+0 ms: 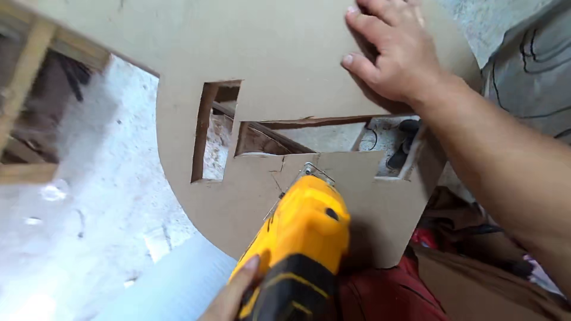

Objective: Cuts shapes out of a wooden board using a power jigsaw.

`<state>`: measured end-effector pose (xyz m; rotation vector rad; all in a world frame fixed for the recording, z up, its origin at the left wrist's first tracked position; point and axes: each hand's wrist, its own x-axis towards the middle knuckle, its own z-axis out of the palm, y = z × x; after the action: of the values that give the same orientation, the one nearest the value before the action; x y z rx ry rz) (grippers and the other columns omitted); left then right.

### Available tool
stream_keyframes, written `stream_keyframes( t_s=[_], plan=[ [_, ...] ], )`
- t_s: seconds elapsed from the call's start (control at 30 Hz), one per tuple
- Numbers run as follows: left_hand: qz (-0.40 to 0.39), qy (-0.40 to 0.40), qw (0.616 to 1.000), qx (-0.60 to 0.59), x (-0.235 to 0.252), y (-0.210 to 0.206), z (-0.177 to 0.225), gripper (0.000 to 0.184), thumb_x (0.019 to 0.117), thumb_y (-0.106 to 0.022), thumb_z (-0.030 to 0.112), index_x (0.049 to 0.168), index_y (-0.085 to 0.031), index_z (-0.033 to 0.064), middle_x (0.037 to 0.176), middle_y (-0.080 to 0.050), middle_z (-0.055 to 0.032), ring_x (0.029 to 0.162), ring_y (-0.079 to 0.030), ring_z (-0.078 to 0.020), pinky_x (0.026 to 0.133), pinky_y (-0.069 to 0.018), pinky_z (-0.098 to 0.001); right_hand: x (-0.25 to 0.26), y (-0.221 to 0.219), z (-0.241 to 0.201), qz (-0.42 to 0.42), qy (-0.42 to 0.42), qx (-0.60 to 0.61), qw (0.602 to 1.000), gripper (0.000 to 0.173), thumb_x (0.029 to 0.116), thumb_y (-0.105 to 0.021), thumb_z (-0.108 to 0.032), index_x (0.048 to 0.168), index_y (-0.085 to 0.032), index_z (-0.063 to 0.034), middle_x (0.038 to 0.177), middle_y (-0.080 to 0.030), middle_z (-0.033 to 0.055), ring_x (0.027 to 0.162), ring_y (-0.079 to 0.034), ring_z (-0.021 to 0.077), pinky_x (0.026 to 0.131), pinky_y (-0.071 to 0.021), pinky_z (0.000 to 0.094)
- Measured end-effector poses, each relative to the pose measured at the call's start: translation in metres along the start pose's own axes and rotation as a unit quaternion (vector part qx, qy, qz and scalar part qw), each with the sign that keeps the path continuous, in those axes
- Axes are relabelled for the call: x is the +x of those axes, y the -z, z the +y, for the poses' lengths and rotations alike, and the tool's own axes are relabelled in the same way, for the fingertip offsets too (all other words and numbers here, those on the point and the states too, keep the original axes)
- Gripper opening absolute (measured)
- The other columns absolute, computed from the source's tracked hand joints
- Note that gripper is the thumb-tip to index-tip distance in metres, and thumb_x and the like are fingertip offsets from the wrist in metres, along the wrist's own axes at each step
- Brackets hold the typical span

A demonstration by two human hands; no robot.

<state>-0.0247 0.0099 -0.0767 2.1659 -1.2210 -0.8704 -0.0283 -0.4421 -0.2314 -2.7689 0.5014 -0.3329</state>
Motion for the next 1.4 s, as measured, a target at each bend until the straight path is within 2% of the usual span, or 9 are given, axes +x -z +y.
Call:
stream_keyframes(
  t_s=[0.13, 0.27, 0.4, 0.5, 0.63, 0.87, 1.1, 1.2, 1.4],
  plan=[
    [0.081, 0.007, 0.993, 0.090, 0.025, -0.012, 0.011, 0.062, 0.0920, -0.077, 0.041, 0.128, -0.057, -0.0056, 0.106, -0.072, -0.0163, 0.095, -0.071, -0.0131, 0.084, -0.0615, -0.0347, 0.003, 0.006, 0.000, -0.029, -0.005, 0.033, 0.999, 0.069, 0.0999, -0.035, -0.068, 0.157, -0.044, -0.0308, 0.162, -0.043, -0.0021, 0.147, -0.042, 0.0246, 0.119, -0.0314, 0.0585],
    [0.050, 0.038, 0.997, 0.036, 0.037, -0.001, 0.009, 0.051, 0.0930, -0.077, 0.037, 0.121, -0.060, -0.0029, 0.094, -0.072, -0.0127, 0.074, -0.072, -0.0200, 0.065, -0.0633, -0.0430, -0.016, 0.022, 0.004, -0.056, -0.014, 0.081, 0.995, 0.061, 0.1028, -0.043, -0.058, 0.158, -0.044, -0.0310, 0.155, -0.052, -0.0019, 0.142, -0.049, 0.0235, 0.113, -0.0385, 0.0611],
    [0.040, 0.050, 0.998, -0.015, 0.039, 0.001, 0.003, 0.041, 0.0937, -0.076, 0.027, 0.117, -0.062, -0.0027, 0.092, -0.072, -0.0132, 0.067, -0.070, -0.0243, 0.061, -0.0624, -0.0446, -0.135, 0.027, 0.012, 0.111, -0.162, 0.109, 0.975, 0.065, 0.1001, -0.052, -0.057, 0.150, -0.053, -0.0164, 0.141, -0.061, 0.0136, 0.134, -0.054, 0.0341, 0.112, -0.0386, 0.0623],
    [0.037, 0.055, 0.997, -0.046, 0.039, -0.002, 0.002, 0.036, 0.0945, -0.076, 0.026, 0.118, -0.063, 0.0025, 0.095, -0.073, -0.0109, 0.065, -0.070, -0.0218, 0.059, -0.0623, -0.0406, -0.272, -0.005, -0.032, 0.114, -0.347, 0.344, 0.865, 0.082, 0.1007, -0.054, -0.059, 0.164, -0.027, -0.0132, 0.162, -0.040, 0.0108, 0.147, -0.042, 0.0182, 0.121, -0.0386, 0.0452],
    [0.039, 0.045, 0.995, -0.081, 0.041, -0.006, 0.000, 0.031, 0.0953, -0.075, 0.026, 0.117, -0.063, 0.0071, 0.094, -0.074, -0.0072, 0.063, -0.069, -0.0178, 0.057, -0.0608, -0.0366, -0.366, -0.068, -0.130, 0.023, -0.456, 0.574, 0.679, 0.057, 0.0970, -0.051, -0.066, 0.122, -0.064, -0.0171, 0.094, -0.072, -0.0076, 0.084, -0.070, 0.0031, 0.073, -0.0620, 0.0288],
    [-0.023, 0.069, 0.990, -0.117, 0.047, 0.023, 0.014, 0.037, 0.0913, -0.078, 0.023, 0.119, -0.063, 0.0050, 0.097, -0.072, -0.0116, 0.079, -0.071, -0.0246, 0.072, -0.0613, -0.0441, -0.365, -0.060, -0.168, 0.064, -0.498, 0.625, 0.598, 0.067, 0.0862, -0.057, -0.080, 0.111, -0.069, -0.0191, 0.087, -0.074, -0.0010, 0.079, -0.074, 0.0127, 0.069, -0.0651, 0.0343],
    [-0.044, 0.069, 0.994, -0.073, 0.032, 0.039, 0.026, 0.054, 0.0882, -0.082, 0.033, 0.128, -0.060, 0.0033, 0.109, -0.072, -0.0167, 0.094, -0.072, -0.0308, 0.086, -0.0618, -0.0496, -0.402, -0.059, -0.191, 0.098, -0.458, 0.602, 0.647, 0.053, 0.0976, -0.054, -0.066, 0.114, -0.069, -0.0179, 0.097, -0.074, -0.0082, 0.093, -0.071, 0.0027, 0.083, -0.0627, 0.0299],
    [-0.046, 0.070, 0.990, -0.113, 0.037, 0.020, 0.026, 0.040, 0.0916, -0.078, 0.027, 0.120, -0.060, 0.0070, 0.093, -0.072, -0.0100, 0.076, -0.071, -0.0238, 0.069, -0.0619, -0.0432, -0.400, -0.063, -0.188, 0.092, -0.479, 0.581, 0.652, 0.059, 0.0934, -0.053, -0.074, 0.112, -0.069, -0.0197, 0.093, -0.073, -0.0091, 0.089, -0.071, 0.0013, 0.080, -0.0623, 0.0277],
    [-0.049, 0.065, 0.990, -0.118, 0.043, 0.016, 0.021, 0.029, 0.0915, -0.076, 0.020, 0.114, -0.062, 0.0091, 0.088, -0.070, -0.0051, 0.069, -0.069, -0.0183, 0.063, -0.0611, -0.0354, -0.399, -0.071, -0.186, 0.113, -0.472, 0.594, 0.641, 0.058, 0.0938, -0.054, -0.072, 0.115, -0.069, -0.0202, 0.096, -0.073, -0.0066, 0.092, -0.072, 0.0046, 0.081, -0.0626, 0.0288]
  ],
)
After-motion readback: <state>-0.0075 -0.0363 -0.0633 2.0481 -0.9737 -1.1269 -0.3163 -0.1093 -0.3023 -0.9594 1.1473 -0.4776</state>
